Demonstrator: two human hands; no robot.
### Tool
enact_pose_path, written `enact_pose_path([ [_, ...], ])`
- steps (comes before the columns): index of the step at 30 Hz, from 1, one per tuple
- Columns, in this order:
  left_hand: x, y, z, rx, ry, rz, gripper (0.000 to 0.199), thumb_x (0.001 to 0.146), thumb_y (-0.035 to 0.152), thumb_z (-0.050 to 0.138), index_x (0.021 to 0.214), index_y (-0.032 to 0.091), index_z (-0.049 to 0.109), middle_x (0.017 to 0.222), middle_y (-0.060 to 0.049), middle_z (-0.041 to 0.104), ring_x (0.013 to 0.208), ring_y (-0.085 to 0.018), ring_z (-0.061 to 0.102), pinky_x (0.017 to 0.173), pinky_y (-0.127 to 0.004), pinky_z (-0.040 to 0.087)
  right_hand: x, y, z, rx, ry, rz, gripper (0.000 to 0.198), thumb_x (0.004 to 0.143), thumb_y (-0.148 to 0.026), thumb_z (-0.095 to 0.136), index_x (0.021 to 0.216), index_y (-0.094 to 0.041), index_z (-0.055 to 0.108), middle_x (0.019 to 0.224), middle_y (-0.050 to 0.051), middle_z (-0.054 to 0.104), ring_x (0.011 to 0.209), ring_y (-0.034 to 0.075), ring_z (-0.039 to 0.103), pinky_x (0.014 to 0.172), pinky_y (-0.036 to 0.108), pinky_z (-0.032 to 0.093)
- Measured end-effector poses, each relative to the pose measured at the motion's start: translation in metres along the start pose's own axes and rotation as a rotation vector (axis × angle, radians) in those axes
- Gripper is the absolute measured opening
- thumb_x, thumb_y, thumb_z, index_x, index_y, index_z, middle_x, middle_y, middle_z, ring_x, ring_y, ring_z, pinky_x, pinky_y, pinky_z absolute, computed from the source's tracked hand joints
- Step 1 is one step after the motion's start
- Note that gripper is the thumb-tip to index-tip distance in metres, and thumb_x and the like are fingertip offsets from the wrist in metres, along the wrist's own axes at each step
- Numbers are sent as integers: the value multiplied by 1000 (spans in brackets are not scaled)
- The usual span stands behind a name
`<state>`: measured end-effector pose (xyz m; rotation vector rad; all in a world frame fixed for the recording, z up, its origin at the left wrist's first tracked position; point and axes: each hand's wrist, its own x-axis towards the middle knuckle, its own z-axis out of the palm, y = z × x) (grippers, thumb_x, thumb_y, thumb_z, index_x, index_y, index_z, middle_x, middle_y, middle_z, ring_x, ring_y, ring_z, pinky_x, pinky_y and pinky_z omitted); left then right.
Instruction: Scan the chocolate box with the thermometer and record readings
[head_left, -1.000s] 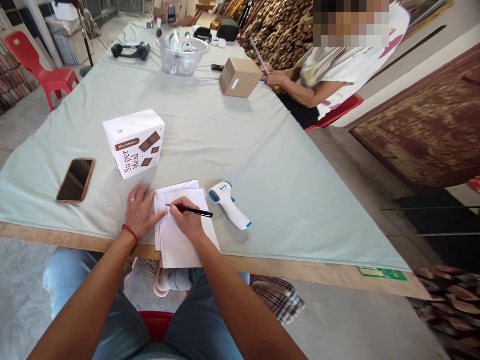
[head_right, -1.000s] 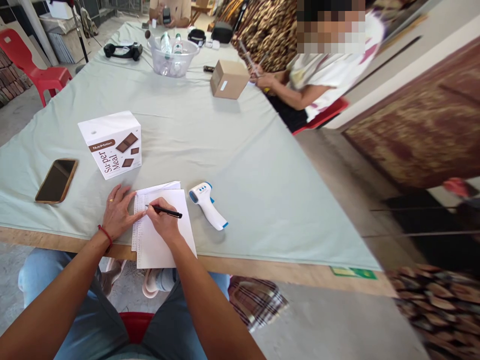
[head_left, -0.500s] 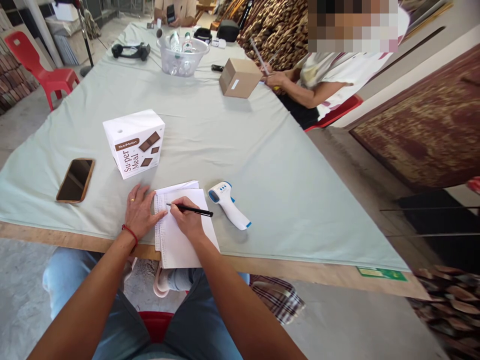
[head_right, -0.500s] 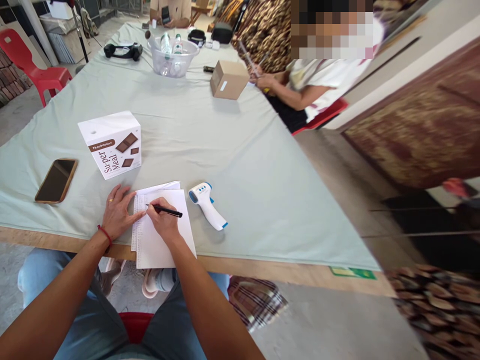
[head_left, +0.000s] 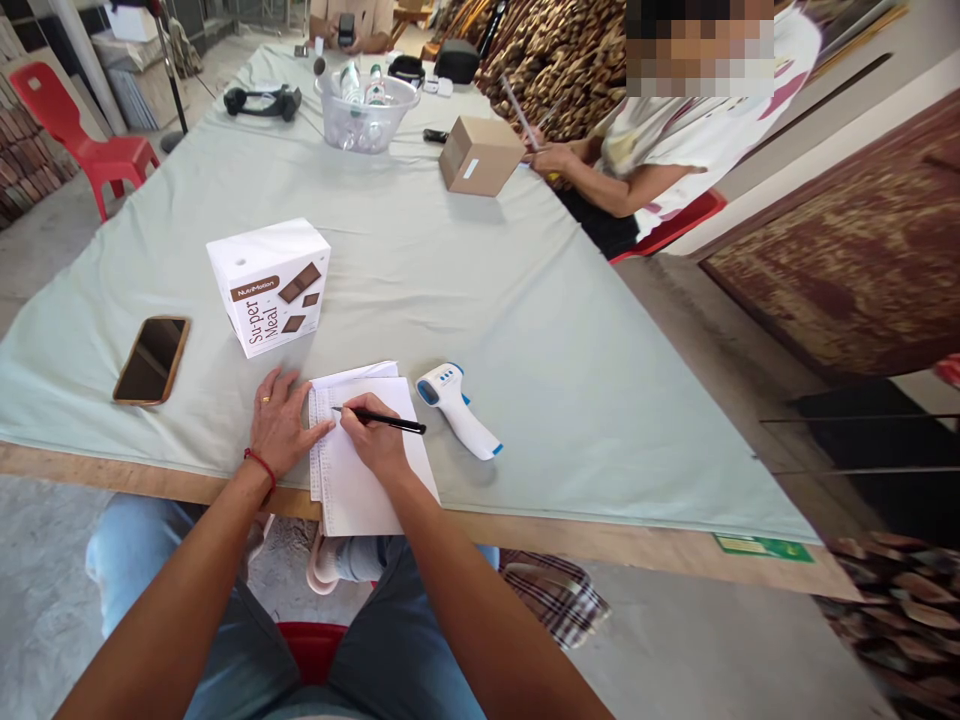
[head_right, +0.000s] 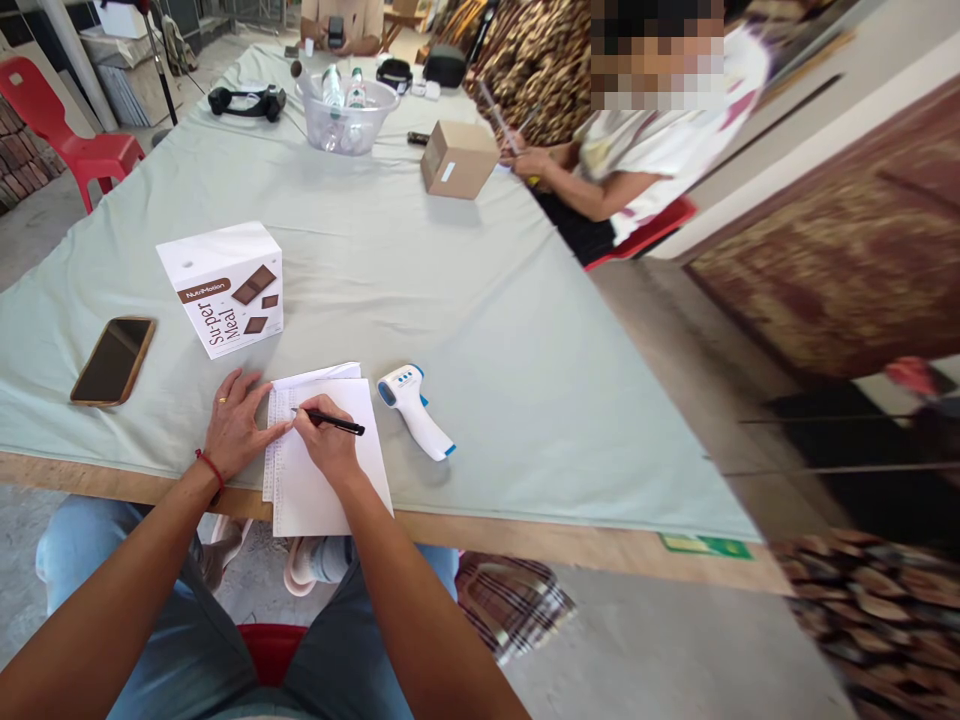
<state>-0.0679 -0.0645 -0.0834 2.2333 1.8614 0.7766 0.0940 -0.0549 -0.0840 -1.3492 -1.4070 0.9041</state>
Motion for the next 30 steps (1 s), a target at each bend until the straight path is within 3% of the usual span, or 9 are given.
enact_pose_path([
  [30,0,0,0,13,0,-4,58,73,45,76,121,17,59,135,-14,53,139,-37,32,115,-53,30,0,-3,-2,6,0,0,11,65,-35,50,62,-25,52,59,-2,57,59,17,52,61,31,45],
])
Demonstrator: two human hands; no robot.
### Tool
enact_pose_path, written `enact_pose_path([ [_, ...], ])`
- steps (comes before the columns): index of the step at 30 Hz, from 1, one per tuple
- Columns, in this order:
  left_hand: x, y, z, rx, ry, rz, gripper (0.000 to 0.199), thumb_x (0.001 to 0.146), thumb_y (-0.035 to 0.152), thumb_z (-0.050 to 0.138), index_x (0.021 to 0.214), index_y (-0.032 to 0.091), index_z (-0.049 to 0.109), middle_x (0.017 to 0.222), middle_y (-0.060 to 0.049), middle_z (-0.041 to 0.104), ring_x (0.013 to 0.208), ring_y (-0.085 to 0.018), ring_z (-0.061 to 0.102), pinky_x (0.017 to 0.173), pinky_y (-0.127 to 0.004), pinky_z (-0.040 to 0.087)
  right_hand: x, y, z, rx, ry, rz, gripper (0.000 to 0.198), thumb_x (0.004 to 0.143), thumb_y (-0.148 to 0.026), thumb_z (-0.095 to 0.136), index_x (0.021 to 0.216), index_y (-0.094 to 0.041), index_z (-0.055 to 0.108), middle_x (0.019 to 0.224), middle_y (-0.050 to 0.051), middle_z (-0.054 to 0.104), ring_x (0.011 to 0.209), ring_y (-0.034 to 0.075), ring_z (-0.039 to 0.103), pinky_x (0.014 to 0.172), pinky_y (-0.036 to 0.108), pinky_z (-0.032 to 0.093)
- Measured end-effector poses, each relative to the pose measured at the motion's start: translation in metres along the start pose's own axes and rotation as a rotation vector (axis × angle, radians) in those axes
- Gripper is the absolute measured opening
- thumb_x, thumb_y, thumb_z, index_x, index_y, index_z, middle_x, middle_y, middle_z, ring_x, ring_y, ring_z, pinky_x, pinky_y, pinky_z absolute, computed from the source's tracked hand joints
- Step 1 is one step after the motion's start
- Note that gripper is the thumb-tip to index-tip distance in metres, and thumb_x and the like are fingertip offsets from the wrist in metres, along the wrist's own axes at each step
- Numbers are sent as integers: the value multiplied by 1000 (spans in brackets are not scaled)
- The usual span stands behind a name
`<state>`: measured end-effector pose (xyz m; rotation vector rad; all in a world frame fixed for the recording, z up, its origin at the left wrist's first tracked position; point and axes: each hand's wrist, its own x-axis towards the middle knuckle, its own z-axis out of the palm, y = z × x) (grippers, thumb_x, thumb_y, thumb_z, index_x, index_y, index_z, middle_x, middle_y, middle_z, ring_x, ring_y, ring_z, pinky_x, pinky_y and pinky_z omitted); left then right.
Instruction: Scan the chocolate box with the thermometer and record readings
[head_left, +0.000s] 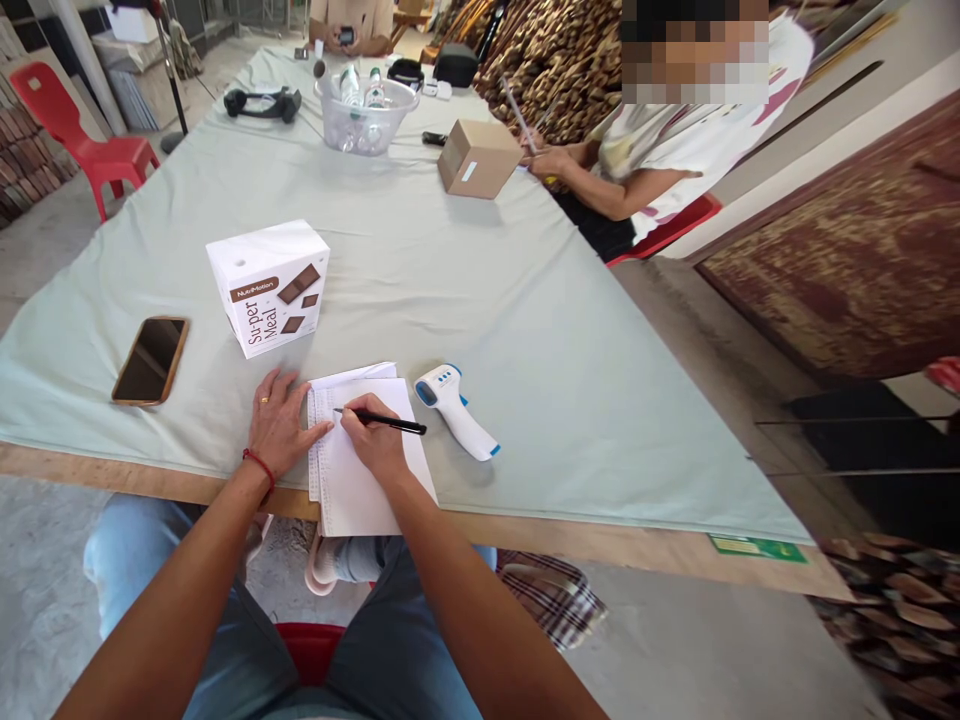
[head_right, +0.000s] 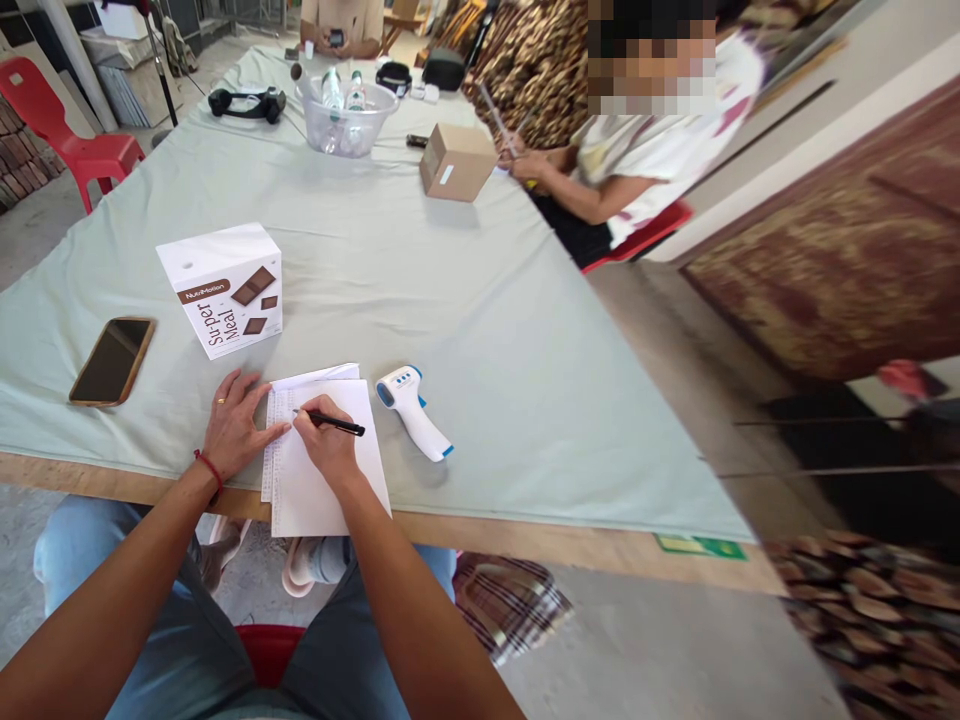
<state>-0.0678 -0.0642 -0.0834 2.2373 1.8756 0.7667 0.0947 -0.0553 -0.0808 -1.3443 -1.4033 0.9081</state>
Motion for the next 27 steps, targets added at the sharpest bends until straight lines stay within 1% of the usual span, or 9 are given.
enact_pose_path([
  [3,0,0,0,4,-5,-2,59,72,45,76,121,16,60,135,-15,53,139,-37,32,116,-52,30,0,0,0,13,26,1,12,66,-35,50,62,-24,53,59,-2,57,60,17,52,61,31,45],
  [7,0,0,0,-4,-5,-3,58,73,45,76,121,17,60,136,-13,52,139,-36,32,116,-53,29,-1,1,0,28,71,3,12,66,-34,50,61,-23,53,59,-2,56,60,16,52,62,30,44],
  [22,-1,-2,2,-21,8,4,58,72,45,76,121,17,60,136,-14,52,139,-37,31,116,-53,29,-1,4,1,-2,21,10,14,68,-36,50,62,-23,53,59,-3,56,60,16,51,61,29,42],
  [27,0,-2,2,-23,5,-4,59,72,44,77,120,16,61,135,-14,52,138,-37,32,116,-52,28,-2,8,1,-9,51,-23,12,70,-33,50,64,-23,52,60,-3,56,61,16,52,61,29,44],
])
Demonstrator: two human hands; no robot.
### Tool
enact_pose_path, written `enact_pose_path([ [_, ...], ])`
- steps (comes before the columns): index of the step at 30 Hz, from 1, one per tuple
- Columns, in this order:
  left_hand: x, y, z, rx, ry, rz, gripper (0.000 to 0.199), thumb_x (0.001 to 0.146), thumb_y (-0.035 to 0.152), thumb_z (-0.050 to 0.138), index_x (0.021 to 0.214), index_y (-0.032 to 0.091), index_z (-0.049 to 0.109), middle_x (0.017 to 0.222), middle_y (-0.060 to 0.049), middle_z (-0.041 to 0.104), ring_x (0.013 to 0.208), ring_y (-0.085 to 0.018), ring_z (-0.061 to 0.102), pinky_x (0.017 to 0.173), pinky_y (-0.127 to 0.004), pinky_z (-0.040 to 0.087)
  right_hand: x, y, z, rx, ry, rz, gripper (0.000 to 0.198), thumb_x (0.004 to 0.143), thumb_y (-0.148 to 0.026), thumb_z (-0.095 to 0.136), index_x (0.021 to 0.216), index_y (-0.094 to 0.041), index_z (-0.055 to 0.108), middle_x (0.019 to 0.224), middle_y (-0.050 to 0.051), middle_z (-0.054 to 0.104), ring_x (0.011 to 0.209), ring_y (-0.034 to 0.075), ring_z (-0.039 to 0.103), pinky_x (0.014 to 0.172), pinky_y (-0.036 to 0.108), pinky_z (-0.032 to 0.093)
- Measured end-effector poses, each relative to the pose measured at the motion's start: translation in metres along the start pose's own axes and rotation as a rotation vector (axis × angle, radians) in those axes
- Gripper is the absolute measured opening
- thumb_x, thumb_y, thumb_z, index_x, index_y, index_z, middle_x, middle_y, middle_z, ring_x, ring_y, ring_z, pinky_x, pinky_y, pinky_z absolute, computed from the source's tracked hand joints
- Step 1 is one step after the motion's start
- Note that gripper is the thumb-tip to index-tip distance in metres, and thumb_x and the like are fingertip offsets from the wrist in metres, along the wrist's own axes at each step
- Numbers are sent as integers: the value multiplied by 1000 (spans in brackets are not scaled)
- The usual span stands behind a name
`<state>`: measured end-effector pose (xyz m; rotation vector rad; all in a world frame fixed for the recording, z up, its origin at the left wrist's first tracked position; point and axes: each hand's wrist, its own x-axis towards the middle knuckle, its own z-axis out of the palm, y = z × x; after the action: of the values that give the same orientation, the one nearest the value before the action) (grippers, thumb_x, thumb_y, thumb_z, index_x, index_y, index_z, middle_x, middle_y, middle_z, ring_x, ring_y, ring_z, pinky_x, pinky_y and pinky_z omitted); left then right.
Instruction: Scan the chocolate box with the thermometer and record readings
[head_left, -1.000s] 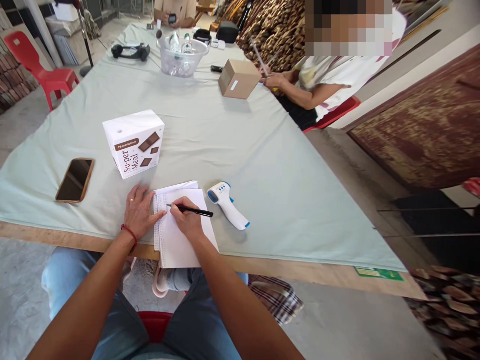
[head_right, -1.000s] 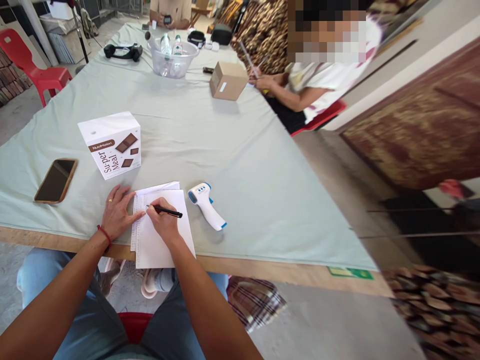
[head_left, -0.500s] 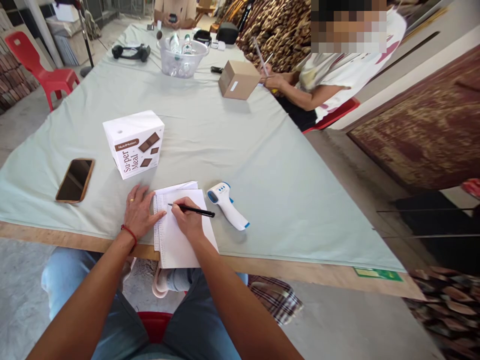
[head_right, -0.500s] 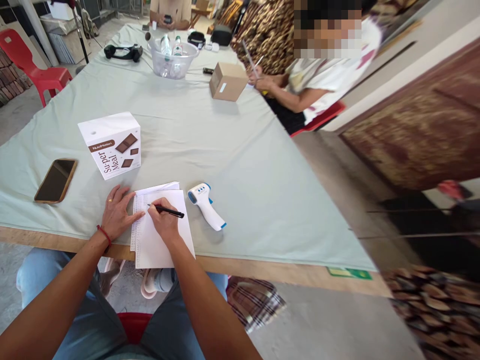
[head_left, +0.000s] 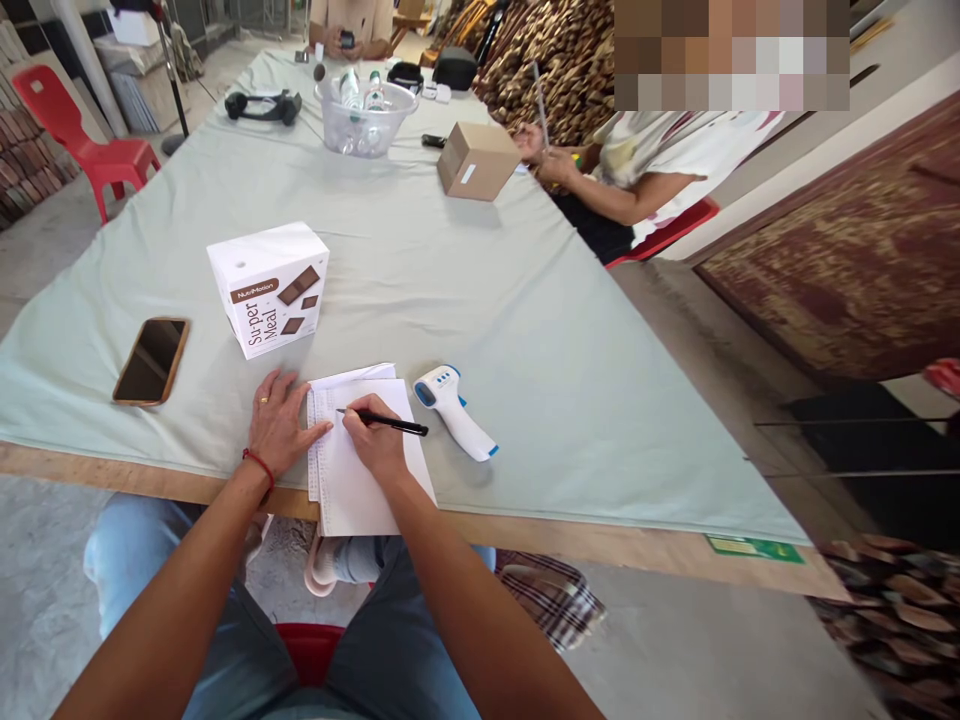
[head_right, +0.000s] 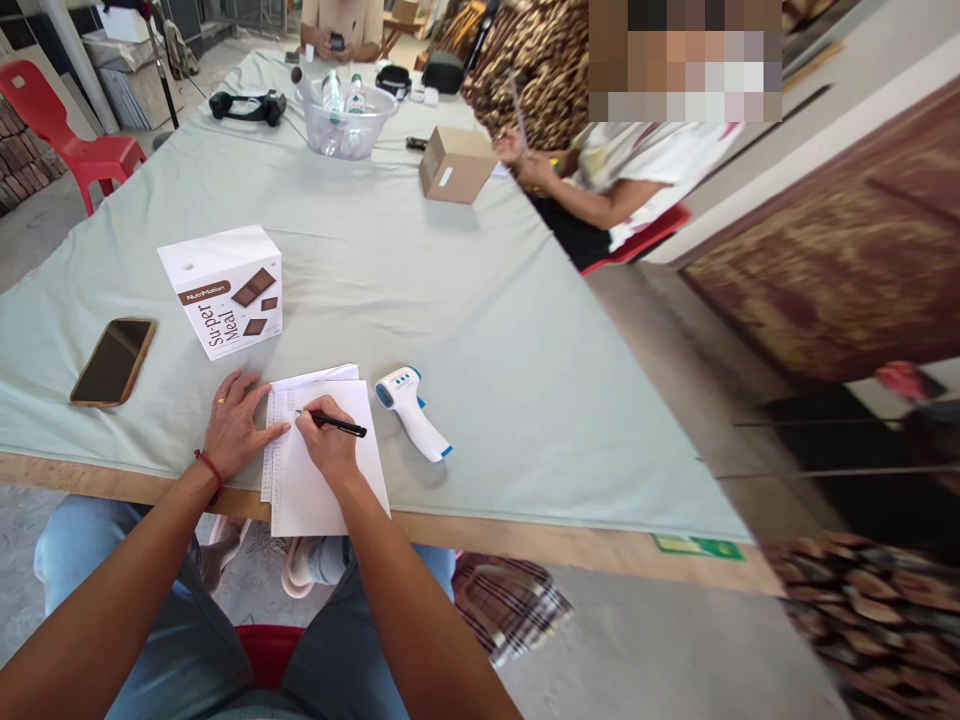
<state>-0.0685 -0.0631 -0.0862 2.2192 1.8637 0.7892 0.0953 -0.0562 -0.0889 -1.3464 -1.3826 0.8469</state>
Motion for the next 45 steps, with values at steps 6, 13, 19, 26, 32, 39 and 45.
enact_pose_path([
  [6,1,-2,0,-9,-9,-11,57,72,44,77,120,18,61,135,-13,53,137,-36,34,114,-53,31,7,-5,-16,-140,42,-273,22,89,-31,45,93,-20,63,89,5,67,84,19,62,78,33,50],
  [13,3,-6,0,-23,7,-4,56,71,43,78,118,18,62,133,-13,54,137,-36,35,115,-52,31,40,2,-48,-895,-228,-560,45,91,-7,34,128,-14,58,119,17,62,105,26,57,86,39,45],
  [19,2,-8,2,-27,21,-9,54,70,43,78,117,19,62,132,-12,54,136,-35,35,114,-53,32,41,7,-65,-1026,-259,-566,54,88,-3,38,138,-20,51,127,14,58,112,25,52,91,37,41],
  [26,2,-8,1,-26,30,-6,53,71,43,77,116,19,63,131,-12,55,135,-35,36,114,-53,33,32,14,-107,-1117,27,126,61,83,-46,63,131,-10,52,119,21,58,110,35,53,86,42,42],
  [32,1,-9,-1,-42,37,-1,52,71,42,76,116,19,63,130,-13,56,135,-35,37,113,-53,33,28,21,-112,-1008,-42,165,50,88,-44,56,127,-13,56,109,18,62,102,31,58,78,37,44],
  [39,1,-7,0,-53,28,-21,51,70,38,78,114,18,62,129,-13,55,135,-36,35,113,-54,32,19,1,-100,-604,55,215,43,81,-43,57,114,-16,62,106,15,65,100,29,59,79,37,44],
  [45,-2,-14,3,-227,234,-105,53,69,39,78,111,17,53,123,-12,49,126,-31,44,108,-52,39,-2,-44,-57,224,-97,268,35,73,-54,59,73,-19,59,62,0,57,58,16,50,58,29,40],
])
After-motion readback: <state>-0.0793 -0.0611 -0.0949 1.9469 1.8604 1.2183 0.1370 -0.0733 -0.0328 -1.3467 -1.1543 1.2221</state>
